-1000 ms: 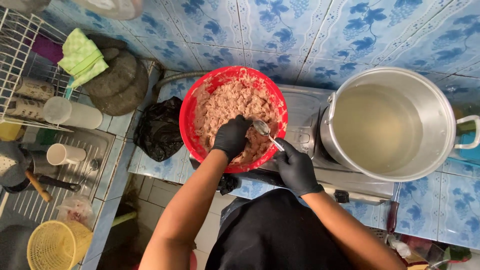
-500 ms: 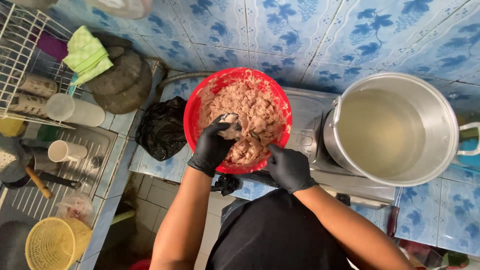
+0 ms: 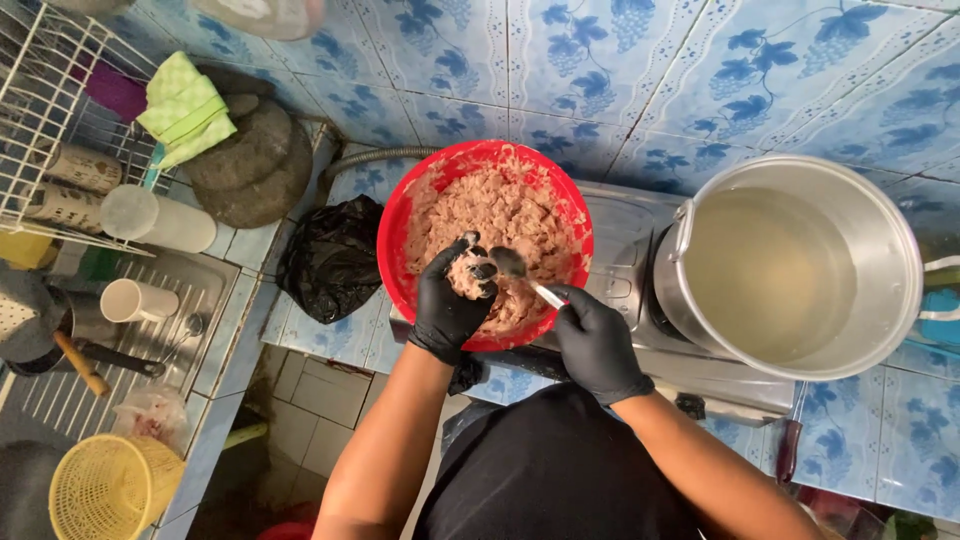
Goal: Forming meatballs from a meat mixture using a spoon and dropping them into a pot of water.
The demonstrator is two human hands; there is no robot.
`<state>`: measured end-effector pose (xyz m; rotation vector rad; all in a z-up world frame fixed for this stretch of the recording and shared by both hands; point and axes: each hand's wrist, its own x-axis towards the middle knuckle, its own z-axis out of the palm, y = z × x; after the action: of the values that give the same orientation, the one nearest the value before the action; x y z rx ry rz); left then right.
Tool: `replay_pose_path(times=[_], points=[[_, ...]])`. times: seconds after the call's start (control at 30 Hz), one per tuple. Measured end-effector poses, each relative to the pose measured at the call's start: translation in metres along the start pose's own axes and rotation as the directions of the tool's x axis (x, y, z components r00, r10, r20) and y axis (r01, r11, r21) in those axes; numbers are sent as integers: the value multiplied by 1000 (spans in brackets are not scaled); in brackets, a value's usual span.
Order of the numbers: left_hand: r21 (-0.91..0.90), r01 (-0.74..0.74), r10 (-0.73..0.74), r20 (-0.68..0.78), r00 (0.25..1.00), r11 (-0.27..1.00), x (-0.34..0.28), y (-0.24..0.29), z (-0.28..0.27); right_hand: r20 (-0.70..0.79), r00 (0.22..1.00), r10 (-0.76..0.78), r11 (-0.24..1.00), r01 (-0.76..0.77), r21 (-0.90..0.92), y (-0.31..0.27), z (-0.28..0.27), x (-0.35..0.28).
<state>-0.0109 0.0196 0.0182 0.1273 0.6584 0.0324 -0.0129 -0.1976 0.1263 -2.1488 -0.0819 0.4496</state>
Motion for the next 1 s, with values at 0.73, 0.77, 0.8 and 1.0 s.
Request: replay_pose_path(times=[0.73,0.77,0.8,1.0], points=[[11,22,-22,56,998,1000,-74,-24,108,-197,837,-510,860,500,-102,-23,-18,-15],[-40,44,-43,25,999,998,-68,-21,99,-221,829,-514,854,518,-42,-25,-23,-16],[-92,64,-65,-4,998,994,-62,-19,89,-245,820,-516,844,536,17,-27,-28,-18],[-225,158,-131,129,983,961,-73,-16,111,-242,820,-519,847,532,-12,-17,-26,-18]])
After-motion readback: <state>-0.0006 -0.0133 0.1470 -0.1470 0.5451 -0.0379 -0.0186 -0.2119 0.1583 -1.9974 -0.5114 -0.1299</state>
